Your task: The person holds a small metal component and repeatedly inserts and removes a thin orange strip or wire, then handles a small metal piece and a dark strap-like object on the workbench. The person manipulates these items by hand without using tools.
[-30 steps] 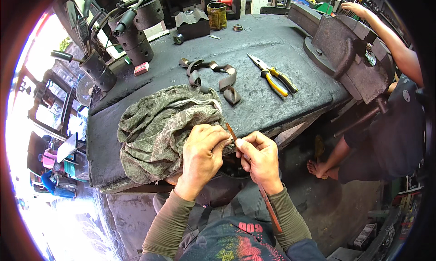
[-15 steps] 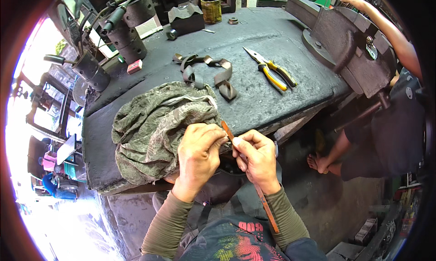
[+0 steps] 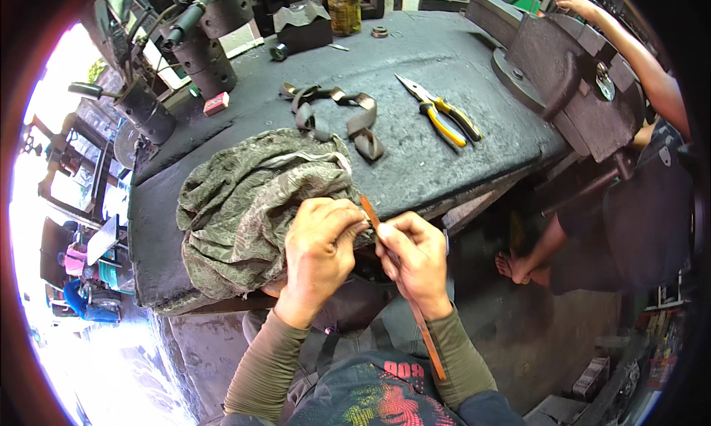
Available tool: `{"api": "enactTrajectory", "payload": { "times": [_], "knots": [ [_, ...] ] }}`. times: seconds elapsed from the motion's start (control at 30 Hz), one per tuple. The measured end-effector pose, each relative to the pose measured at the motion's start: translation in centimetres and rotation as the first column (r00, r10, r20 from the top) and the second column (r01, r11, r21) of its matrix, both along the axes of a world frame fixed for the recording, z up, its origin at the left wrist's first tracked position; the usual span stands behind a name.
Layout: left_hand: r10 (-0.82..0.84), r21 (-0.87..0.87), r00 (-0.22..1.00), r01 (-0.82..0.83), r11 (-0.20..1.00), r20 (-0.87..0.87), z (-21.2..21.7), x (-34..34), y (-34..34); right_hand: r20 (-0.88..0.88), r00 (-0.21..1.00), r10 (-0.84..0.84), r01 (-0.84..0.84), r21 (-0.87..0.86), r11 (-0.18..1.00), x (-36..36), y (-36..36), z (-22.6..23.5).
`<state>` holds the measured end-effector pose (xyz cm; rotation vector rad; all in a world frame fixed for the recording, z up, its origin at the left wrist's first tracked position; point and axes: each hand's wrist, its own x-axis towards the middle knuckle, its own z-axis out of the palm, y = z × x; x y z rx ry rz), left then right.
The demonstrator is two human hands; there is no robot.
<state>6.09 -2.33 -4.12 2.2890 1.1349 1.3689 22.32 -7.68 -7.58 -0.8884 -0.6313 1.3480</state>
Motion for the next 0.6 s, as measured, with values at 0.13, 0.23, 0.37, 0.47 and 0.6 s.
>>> {"api": "enactTrajectory", "payload": {
  "times": [0.13,0.23,0.37,0.47,0.6],
  "knots": [
    [-0.008,-0.001,1.0,0.008,1.0,0.008,-0.08,-0.06,0.01,0.017,1.0,-0.015,0.015,-0.052,0.999,-0.29,-0.12,0.04],
    [0.016,-0.006,1.0,-0.016,1.0,0.015,-0.02,-0.14,-0.02,0.029,1.0,-0.01,0.012,-0.056,0.998,-0.48,-0.34,0.1],
    [0.013,-0.007,1.0,-0.013,1.0,0.008,-0.06,-0.05,-0.04,0.01,1.0,-0.019,0.019,-0.018,1.0,-0.5,-0.26,0.02],
    [0.013,-0.01,1.0,-0.013,1.0,0.005,-0.04,-0.05,-0.07,0.036,0.999,-0.014,0.019,-0.147,0.989,-0.52,-0.17,0.02],
    [0.024,-0.009,1.0,-0.024,1.0,-0.005,-0.09,0.0,-0.1,-0.046,0.999,0.002,0.0,0.044,0.999,-0.52,0.08,-0.02]
  ]
}}
